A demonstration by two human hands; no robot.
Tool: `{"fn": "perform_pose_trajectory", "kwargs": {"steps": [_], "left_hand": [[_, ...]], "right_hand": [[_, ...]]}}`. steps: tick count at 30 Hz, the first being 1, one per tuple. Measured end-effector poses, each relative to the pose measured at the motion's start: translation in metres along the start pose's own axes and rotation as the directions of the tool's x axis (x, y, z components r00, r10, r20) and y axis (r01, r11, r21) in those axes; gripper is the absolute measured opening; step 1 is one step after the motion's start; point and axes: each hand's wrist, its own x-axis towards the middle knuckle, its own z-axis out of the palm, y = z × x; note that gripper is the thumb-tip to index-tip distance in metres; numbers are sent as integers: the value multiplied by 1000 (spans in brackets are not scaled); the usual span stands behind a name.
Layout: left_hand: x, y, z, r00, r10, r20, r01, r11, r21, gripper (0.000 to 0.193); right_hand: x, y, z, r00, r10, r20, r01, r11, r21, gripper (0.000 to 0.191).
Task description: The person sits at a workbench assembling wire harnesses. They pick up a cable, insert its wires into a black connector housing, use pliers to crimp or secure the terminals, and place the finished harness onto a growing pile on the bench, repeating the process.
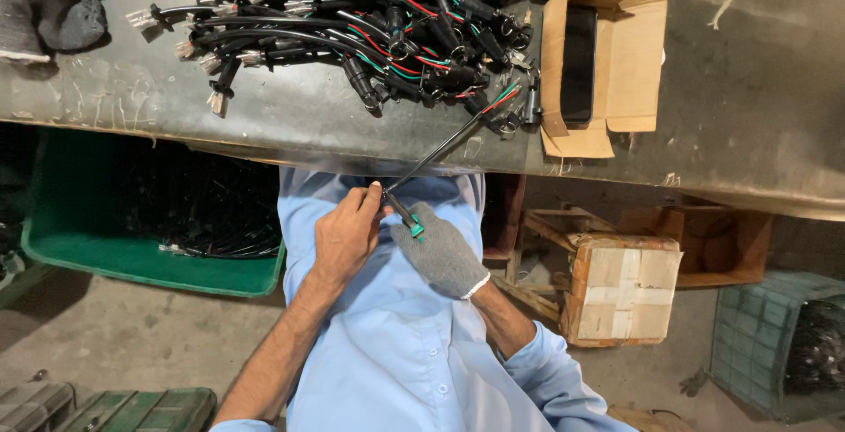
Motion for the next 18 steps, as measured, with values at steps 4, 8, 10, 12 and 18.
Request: {"fn": "perform_pose_trajectory", "kwargs": {"steps": [4,8,10,12,18], "left_hand": [[3,-2,-2,1000,31,-6,-31,1000,-2,41],[6,-6,-3,999,53,2,-53,999,10,42],[8,-7,-5,998,53,15,-53,998,16,41],[10,-8,-5,999,40,30,-40,999,18,40],[14,-7,-9,999,51,12,-51,998,48,38]], "right_hand": [[-1,-5,0,1000,13,-8,-12,999,37,40],[0,-7,-1,997,66,32,-67,996,55,40],[1,-6,-1,998,64,29,-66,996,55,40],[4,-5,1,1000,22,-5,-22,998,60,40],[13,2,9,1000,20,-7,-20,999,27,42]]}}
